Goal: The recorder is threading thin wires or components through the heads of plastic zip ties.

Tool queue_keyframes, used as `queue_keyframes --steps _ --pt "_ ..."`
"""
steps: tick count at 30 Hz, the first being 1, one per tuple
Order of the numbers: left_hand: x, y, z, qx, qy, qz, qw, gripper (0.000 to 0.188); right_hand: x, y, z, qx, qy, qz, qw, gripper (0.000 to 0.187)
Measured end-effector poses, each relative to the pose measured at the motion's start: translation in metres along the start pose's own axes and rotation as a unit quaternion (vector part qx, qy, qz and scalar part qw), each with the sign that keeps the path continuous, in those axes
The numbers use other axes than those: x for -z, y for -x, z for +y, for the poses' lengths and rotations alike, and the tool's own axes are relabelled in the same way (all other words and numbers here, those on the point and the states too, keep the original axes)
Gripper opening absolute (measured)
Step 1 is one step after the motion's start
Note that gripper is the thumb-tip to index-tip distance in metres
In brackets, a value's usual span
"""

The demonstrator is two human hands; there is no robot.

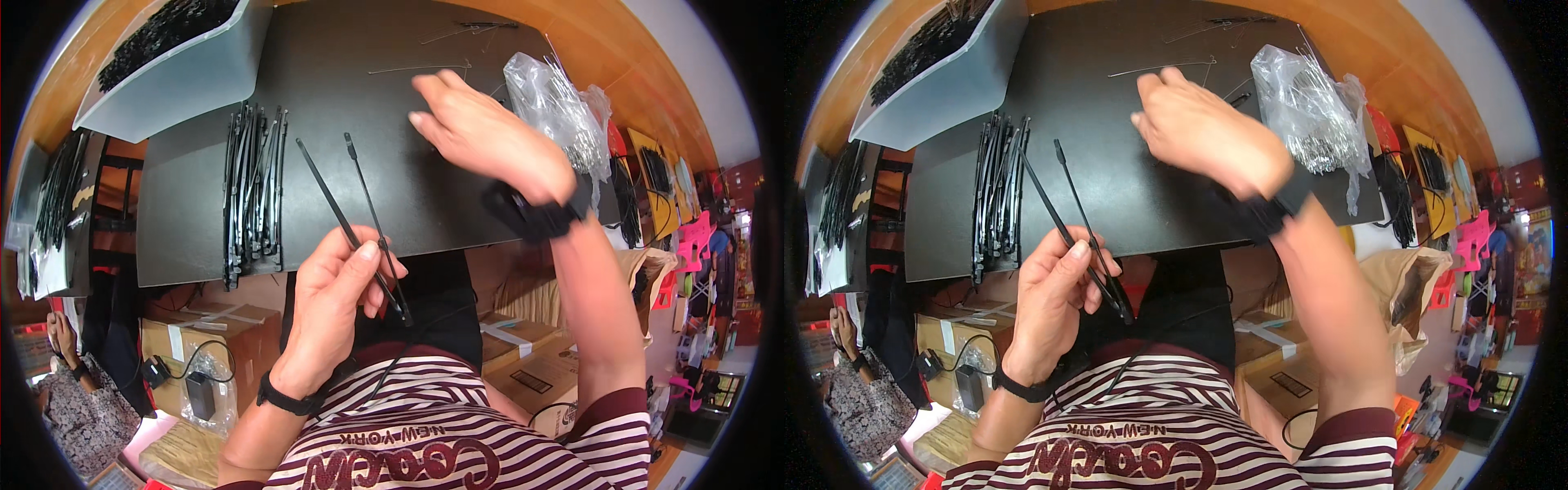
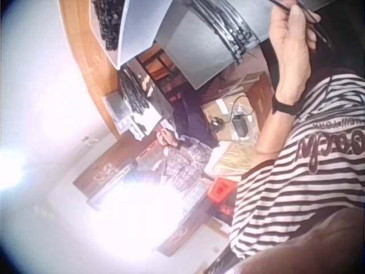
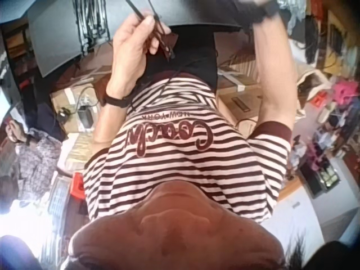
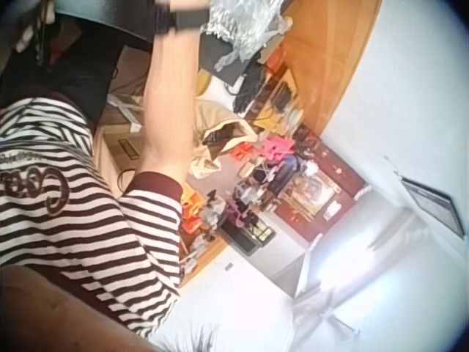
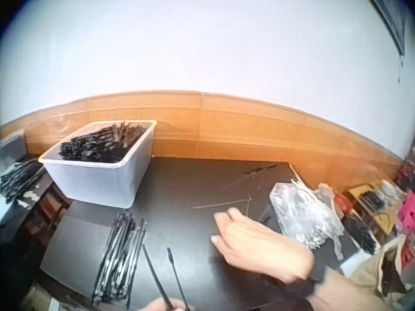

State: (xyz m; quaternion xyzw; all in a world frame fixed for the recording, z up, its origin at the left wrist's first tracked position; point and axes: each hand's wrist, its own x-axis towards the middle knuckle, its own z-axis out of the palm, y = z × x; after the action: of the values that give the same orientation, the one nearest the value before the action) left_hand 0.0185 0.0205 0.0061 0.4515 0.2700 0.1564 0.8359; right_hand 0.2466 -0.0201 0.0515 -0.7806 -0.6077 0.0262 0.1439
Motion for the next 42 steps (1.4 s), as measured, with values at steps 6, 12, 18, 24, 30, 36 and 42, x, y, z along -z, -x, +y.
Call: queue_keyframes --steps 6,12,18,24,30,36,42 --pt "0.003 0.011 0.011 -0.021 0.003 -0.014 1.0 0.019 -0.019 -0.069 0.017 -0.146 0.113 -0.179 0.966 0.055" --pt "0.018 0.016 0.016 -0.062 -0.017 0.04 0.997 0.02 -0.047 -0.006 -0.029 0.056 0.119 -0.088 0.987 0.055" --pt "0.023 0.023 0.015 -0.077 -0.027 0.058 0.995 0.018 -0.045 0.073 -0.071 0.116 0.017 -0.024 0.993 0.053" --pt "0.033 0.034 0.003 -0.03 -0.14 0.051 0.988 0.015 -0.061 0.098 -0.067 0.146 0.016 0.017 0.989 0.043" --pt "0.023 0.029 -0.007 0.021 -0.182 0.023 0.983 0.017 -0.062 0.104 -0.061 0.161 -0.021 0.041 0.986 0.043" --pt "0.015 0.013 -0.019 0.01 -0.077 0.036 0.996 0.018 -0.059 0.102 -0.059 0.169 -0.05 0.032 0.984 0.047" --pt "0.012 0.009 -0.004 -0.002 -0.028 0.039 0.999 0.017 -0.037 0.085 -0.04 0.161 -0.034 0.043 0.985 0.044"
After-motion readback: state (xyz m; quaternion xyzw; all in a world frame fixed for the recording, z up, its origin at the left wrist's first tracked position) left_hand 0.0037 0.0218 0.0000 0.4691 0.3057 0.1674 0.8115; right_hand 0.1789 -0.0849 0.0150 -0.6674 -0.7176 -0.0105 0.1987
